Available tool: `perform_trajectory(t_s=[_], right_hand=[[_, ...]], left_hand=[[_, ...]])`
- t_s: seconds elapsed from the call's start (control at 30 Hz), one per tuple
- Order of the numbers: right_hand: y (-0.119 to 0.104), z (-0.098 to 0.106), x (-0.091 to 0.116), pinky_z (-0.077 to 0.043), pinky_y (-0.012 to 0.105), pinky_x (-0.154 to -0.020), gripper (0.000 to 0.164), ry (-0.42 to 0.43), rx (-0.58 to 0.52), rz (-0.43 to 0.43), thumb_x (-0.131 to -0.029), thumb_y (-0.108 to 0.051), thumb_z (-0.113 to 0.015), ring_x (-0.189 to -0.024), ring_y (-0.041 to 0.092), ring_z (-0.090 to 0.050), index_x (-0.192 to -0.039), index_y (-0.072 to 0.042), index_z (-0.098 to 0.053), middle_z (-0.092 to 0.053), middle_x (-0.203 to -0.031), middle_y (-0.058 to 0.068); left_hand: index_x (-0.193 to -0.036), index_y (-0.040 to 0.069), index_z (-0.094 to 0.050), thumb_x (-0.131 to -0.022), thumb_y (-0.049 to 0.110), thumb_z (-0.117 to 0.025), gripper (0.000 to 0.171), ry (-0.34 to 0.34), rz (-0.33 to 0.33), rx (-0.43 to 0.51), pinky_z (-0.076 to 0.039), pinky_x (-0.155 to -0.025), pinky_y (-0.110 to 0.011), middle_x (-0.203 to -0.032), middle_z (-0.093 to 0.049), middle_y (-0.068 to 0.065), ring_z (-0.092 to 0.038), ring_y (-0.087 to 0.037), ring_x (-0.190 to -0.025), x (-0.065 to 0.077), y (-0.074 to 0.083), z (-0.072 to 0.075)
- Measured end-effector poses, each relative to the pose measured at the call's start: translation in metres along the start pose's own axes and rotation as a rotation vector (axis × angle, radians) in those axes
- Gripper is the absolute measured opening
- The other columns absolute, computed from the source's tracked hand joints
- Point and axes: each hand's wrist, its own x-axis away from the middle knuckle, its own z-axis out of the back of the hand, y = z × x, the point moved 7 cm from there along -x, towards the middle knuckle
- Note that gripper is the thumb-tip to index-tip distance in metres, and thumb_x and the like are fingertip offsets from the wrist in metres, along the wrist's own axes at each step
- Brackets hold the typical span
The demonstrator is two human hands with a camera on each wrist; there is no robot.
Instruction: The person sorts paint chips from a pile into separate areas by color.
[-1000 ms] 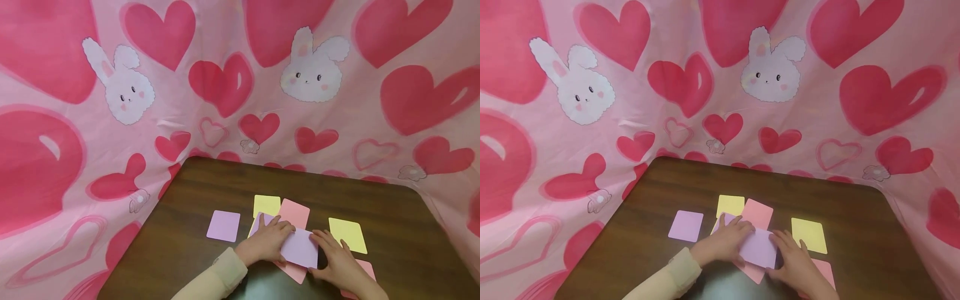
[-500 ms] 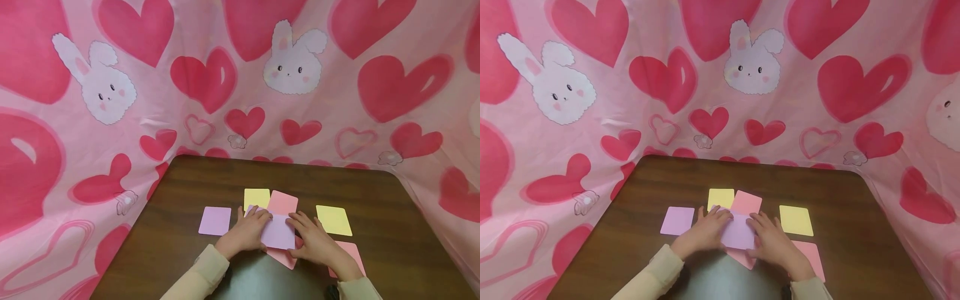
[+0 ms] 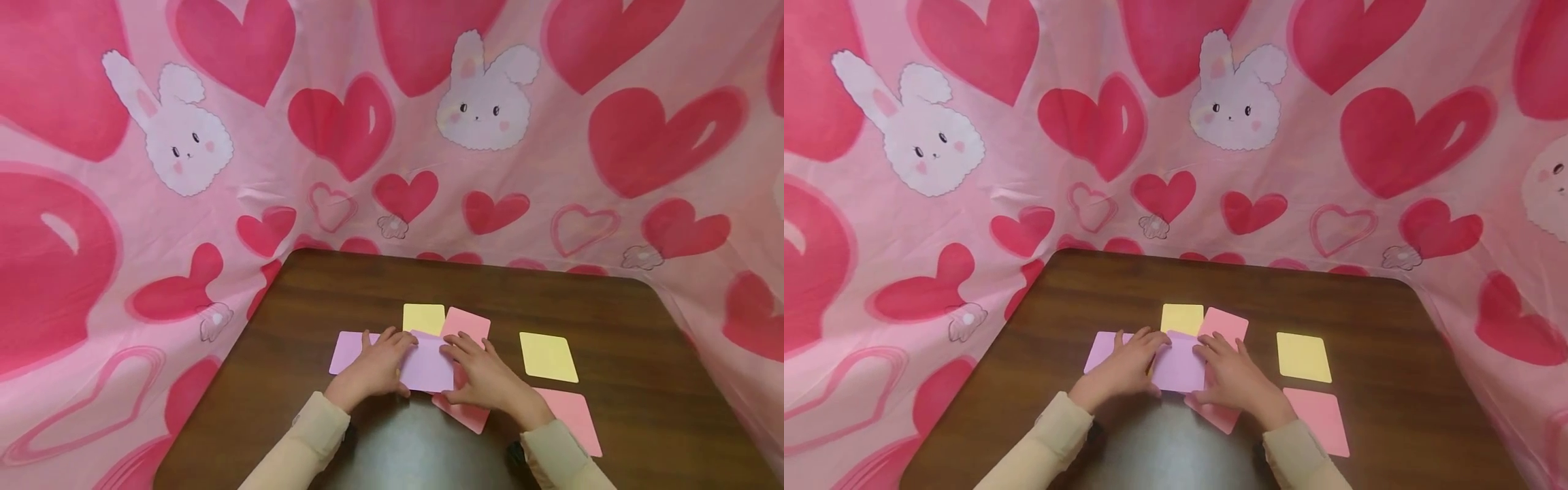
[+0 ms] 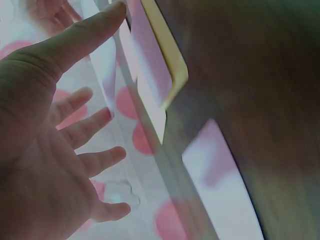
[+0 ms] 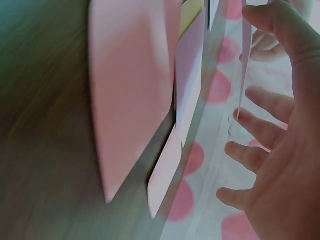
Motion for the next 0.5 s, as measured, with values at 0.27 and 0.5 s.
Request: perform_trajectory(t_s=[0.27, 0.5], right_hand=[[-0.025, -0.006, -0.039, -0.029, 0.069, -0.11, 0.076, 0.051, 0.011, 0.084, -0.073, -0.056, -0.082, -0.139, 0.03, -0.044, -0.133, -0.014, -0.063, -0.053, -0.144, 0.007], [-0.045, -0.018, -0.07, -0.028, 0.069, -0.111, 0.077, 0.014, 0.002, 0.113, -0.074, -0.059, -0.081, -0.141, 0.028, -0.041, -0.133, -0.013, -0.062, -0.052, -0.146, 0.008]], left_hand=[[-0.136, 0.02, -0.054, -0.061, 0.032, -0.097, 0.087, -0.016, 0.072, 0.046, -0.017, -0.105, -0.081, -0.145, -0.054, -0.003, -0.036, -0.039, -0.144, 0.009, -0.039, 0.022], [-0.134, 0.021, -0.055, -0.059, 0.032, -0.098, 0.087, -0.005, 0.172, 0.054, -0.017, -0.105, -0.082, -0.144, -0.055, -0.004, -0.036, -0.038, -0.144, 0.021, -0.074, 0.03]])
